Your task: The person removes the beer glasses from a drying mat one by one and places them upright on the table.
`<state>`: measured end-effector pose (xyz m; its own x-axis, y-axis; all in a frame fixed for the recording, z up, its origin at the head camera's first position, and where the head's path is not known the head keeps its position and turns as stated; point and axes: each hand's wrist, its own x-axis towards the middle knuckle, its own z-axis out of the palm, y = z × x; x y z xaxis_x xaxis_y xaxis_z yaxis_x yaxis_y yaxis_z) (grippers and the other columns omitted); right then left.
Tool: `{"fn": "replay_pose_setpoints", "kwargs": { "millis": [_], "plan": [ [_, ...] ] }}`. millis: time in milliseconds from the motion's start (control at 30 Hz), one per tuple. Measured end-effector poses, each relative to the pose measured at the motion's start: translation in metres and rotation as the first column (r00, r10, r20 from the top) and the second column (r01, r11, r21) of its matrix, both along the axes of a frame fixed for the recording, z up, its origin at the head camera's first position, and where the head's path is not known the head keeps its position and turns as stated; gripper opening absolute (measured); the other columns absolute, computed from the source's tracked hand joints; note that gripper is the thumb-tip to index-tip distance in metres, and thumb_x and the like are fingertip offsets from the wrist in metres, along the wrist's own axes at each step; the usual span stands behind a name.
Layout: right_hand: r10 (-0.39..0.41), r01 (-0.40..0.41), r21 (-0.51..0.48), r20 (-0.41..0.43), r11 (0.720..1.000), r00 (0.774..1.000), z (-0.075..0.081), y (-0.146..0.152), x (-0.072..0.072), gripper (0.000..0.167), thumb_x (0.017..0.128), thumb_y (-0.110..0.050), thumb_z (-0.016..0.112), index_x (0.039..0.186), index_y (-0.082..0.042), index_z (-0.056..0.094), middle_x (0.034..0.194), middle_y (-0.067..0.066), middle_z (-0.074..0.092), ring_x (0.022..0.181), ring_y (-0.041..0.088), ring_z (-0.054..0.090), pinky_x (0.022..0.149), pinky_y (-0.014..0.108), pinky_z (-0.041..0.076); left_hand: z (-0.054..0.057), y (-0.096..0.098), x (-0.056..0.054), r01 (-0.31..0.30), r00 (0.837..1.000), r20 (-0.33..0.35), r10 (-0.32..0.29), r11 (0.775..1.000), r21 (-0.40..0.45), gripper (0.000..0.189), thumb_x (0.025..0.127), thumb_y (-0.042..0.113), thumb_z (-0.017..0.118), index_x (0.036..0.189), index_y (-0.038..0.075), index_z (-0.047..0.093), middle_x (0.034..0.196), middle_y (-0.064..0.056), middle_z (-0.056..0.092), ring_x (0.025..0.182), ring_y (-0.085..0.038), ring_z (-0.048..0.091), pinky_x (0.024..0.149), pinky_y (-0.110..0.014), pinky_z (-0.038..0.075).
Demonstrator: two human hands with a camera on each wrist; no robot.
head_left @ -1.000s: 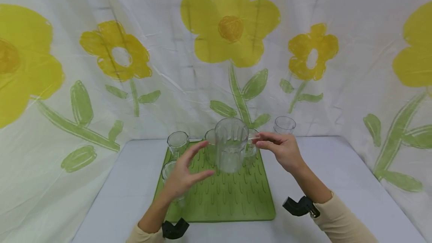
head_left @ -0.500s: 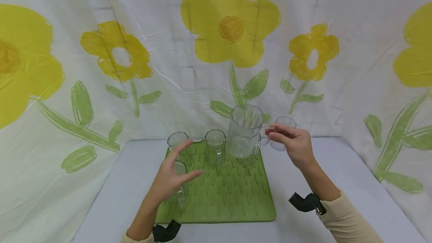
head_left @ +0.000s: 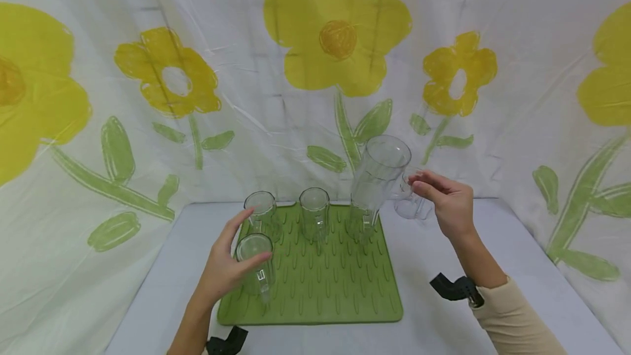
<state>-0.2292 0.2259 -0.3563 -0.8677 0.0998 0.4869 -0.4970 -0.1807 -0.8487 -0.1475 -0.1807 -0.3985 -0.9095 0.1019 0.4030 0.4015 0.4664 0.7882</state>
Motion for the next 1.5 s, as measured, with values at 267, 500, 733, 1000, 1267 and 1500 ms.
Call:
{"fn": "replay_pose_setpoints", "kwargs": {
  "millis": [267,500,733,1000,1267,1500],
  "plan": [
    [-0.064,0.061,-0.115,-0.022,0.991,0.998,-0.004,0.016,-0.009,0.023,0.082,0.018,0.064,0.102,0.009,0.072,0.086,0.004,0.077,0.078,0.013,0.075,0.072,0.023,0.06,-0.015,-0.021,0.002,-0.07,0.995,0.072,0.072,0.997,-0.027,0.089,0.076,0.016,0.082,0.151,0.024,0.034,0.156,-0.01,0.035,0.145,-0.037,0.026,0.121,-0.046,0.026],
    [-0.142,0.143,-0.166,0.02,0.976,0.99,-0.008,0.029,-0.014,0.024,0.081,0.017,0.067,0.104,0.017,0.068,0.084,0.005,0.077,0.076,0.014,0.075,0.07,0.023,0.06,-0.037,-0.041,0.007,-0.063,0.997,0.044,0.063,0.998,-0.014,0.09,0.076,0.008,0.081,0.151,0.01,0.032,0.155,-0.019,0.034,0.138,0.012,0.023,0.104,0.005,0.019],
    [-0.236,0.24,-0.174,0.044,0.955,0.971,-0.01,0.043,-0.02,0.02,0.08,0.013,0.07,0.1,0.01,0.072,0.083,0.004,0.077,0.075,0.012,0.075,0.068,0.021,0.06,-0.052,-0.059,0.013,-0.057,0.989,0.133,0.059,0.998,-0.024,0.099,0.071,0.006,0.083,0.153,0.01,0.027,0.157,-0.024,0.027,0.148,-0.024,0.022,0.123,-0.028,0.024],
    [-0.301,0.308,-0.192,0.065,0.932,0.951,-0.011,0.058,-0.027,0.02,0.078,0.011,0.073,0.098,0.015,0.07,0.079,0.003,0.076,0.072,0.011,0.074,0.067,0.02,0.06,-0.062,-0.069,0.015,-0.035,0.957,0.28,0.073,0.99,-0.137,0.109,0.072,0.021,0.085,0.156,0.012,0.017,0.159,-0.025,0.019,0.143,-0.055,0.017,0.103,-0.08,0.022],
    [-0.398,0.402,-0.178,0.063,0.898,0.915,-0.015,0.071,-0.03,0.015,0.079,0.009,0.073,0.094,0.004,0.074,0.078,0.0,0.075,0.071,0.007,0.073,0.067,0.016,0.059,-0.072,-0.077,0.019,-0.057,0.933,0.338,0.12,0.98,-0.192,0.112,0.073,0.021,0.085,0.156,0.005,0.011,0.158,-0.03,0.016,0.14,-0.057,0.019,0.105,-0.077,0.023],
    [-0.462,0.462,-0.22,0.057,0.859,0.885,-0.019,0.084,-0.033,0.015,0.076,0.009,0.075,0.091,0.005,0.075,0.075,-0.001,0.075,0.067,0.006,0.072,0.063,0.015,0.058,-0.086,-0.082,0.021,0.006,0.903,0.416,0.108,0.965,-0.264,0.103,0.075,0.029,0.083,0.153,0.003,0.022,0.155,-0.032,0.022,0.139,-0.058,0.022,0.102,-0.078,0.029]
  ]
}}
